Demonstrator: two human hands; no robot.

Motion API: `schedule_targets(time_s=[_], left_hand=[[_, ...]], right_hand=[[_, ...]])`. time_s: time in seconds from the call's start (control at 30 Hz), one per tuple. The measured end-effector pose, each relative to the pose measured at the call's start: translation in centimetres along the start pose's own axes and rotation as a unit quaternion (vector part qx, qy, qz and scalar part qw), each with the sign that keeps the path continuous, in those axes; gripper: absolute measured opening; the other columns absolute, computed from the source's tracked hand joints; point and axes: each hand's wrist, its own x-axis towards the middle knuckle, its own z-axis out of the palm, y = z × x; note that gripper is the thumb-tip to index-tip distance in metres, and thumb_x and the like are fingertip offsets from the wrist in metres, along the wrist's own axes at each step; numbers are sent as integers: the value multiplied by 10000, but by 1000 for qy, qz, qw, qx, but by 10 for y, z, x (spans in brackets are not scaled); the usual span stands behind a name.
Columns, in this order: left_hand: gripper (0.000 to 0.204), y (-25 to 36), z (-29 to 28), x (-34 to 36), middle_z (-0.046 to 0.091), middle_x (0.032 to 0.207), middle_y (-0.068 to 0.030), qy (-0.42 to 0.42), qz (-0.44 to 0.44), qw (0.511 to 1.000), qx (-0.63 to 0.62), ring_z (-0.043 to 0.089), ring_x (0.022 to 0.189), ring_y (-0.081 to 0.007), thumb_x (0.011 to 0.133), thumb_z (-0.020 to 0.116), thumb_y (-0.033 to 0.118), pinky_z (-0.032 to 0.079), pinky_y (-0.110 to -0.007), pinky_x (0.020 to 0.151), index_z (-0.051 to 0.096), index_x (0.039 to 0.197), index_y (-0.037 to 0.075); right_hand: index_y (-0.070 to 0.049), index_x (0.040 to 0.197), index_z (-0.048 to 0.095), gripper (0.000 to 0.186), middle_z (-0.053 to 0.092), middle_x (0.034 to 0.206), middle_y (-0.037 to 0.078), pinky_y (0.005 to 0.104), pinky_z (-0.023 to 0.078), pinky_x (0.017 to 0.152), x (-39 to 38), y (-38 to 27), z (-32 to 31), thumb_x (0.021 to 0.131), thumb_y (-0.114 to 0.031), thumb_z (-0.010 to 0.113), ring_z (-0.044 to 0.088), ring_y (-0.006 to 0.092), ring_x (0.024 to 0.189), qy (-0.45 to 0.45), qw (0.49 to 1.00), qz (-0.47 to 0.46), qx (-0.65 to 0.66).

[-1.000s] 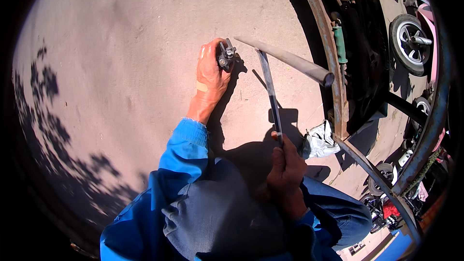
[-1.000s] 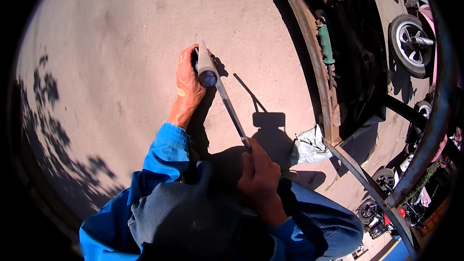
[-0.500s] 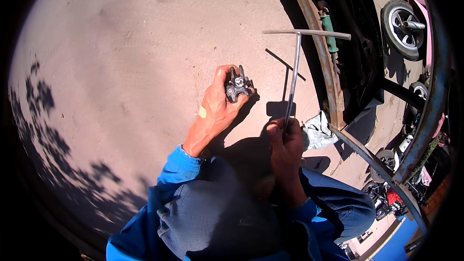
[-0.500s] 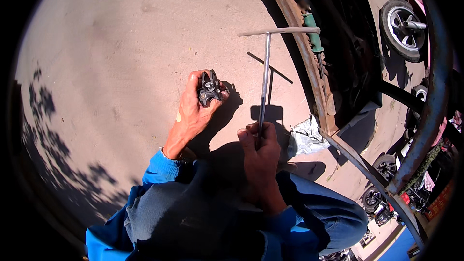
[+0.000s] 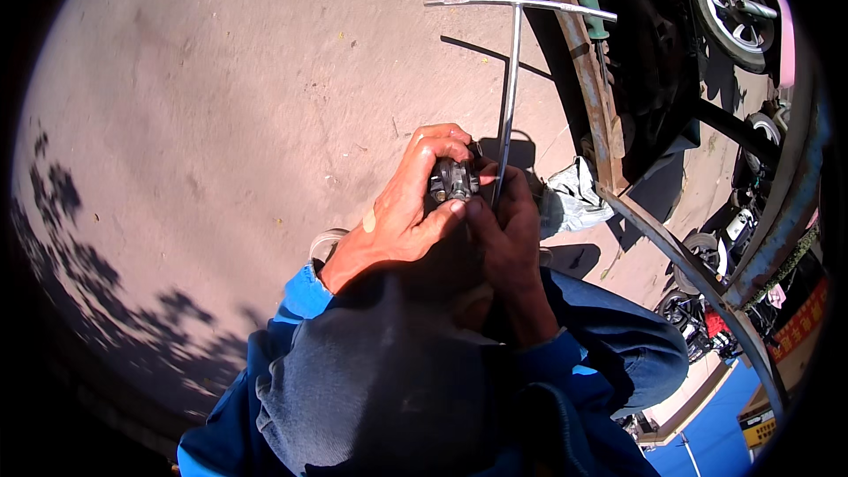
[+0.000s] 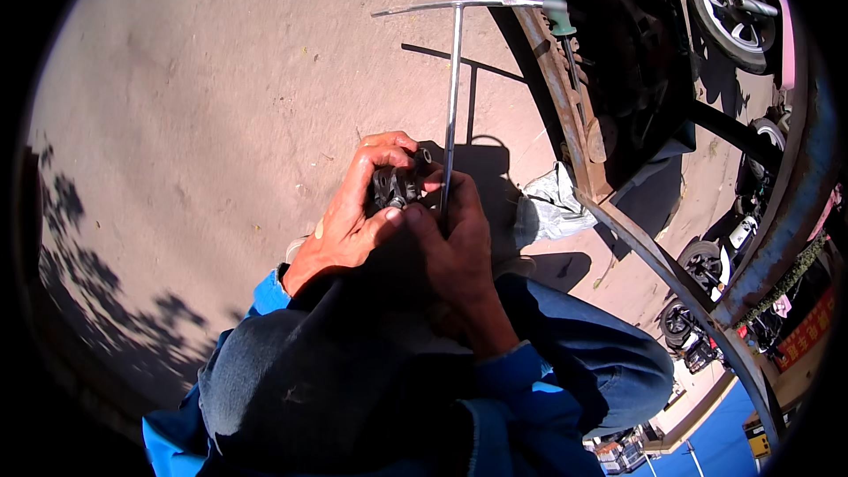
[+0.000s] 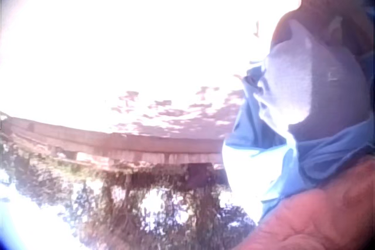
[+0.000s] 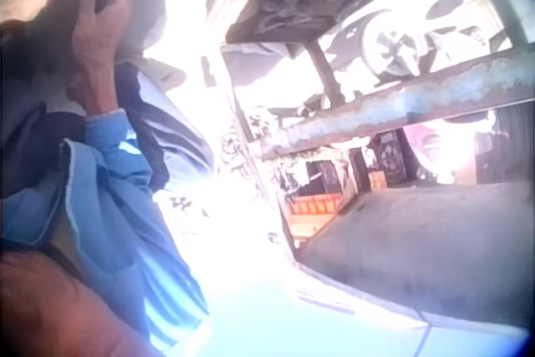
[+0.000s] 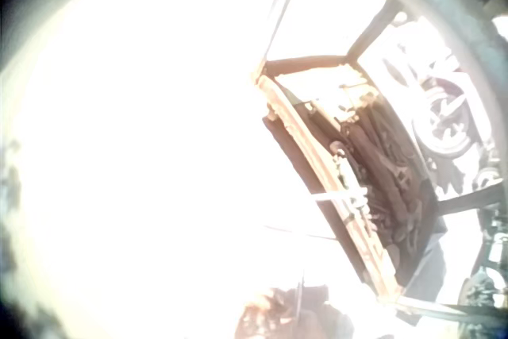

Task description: The person retrieves a small black mechanical component and a screwdriver from a tool cart in an outdoor area. They walk to a disassembled scooter, wipe the component with a cloth, and then use the screwdriver to manipulate the part. The person returns to the cart, picks up pliers, and uses them to adjust the component further before placing the pliers back.

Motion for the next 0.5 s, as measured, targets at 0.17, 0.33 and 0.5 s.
schedule_targets(time_s=[0.17, 0.33, 0.5], left_hand=[[534, 1, 1, 1, 480, 1312, -230, 2, 30, 999, 23, 509, 1252, -397, 808, 686, 138, 431, -479, 1077, 476, 1286, 27], [510, 7, 0, 2, 473, 1336, -227, -24, 42, 996, 72, 512, 1251, -379, 843, 692, 247, 434, -496, 1068, 495, 1276, 61], [611, 6, 5, 0, 488, 1324, -236, -16, 61, 994, 86, 518, 1228, -429, 707, 775, 126, 456, -499, 1031, 514, 1256, 62]], right_hand=[[-48, 1300, 495, 330, 618, 976, 27, 191, 401, 576, 0, -6, -3, 1018, -126, 647, 517, 30, 682, -31, 997, 39, 67], [-60, 1292, 502, 309, 596, 835, 2, 197, 373, 497, 2, -11, -8, 1062, -238, 607, 464, 30, 559, -38, 984, 70, 156], [-72, 1245, 510, 260, 547, 817, -39, 183, 355, 504, 3, -12, 5, 1081, -260, 584, 431, 4, 562, 16, 994, 57, 96]])
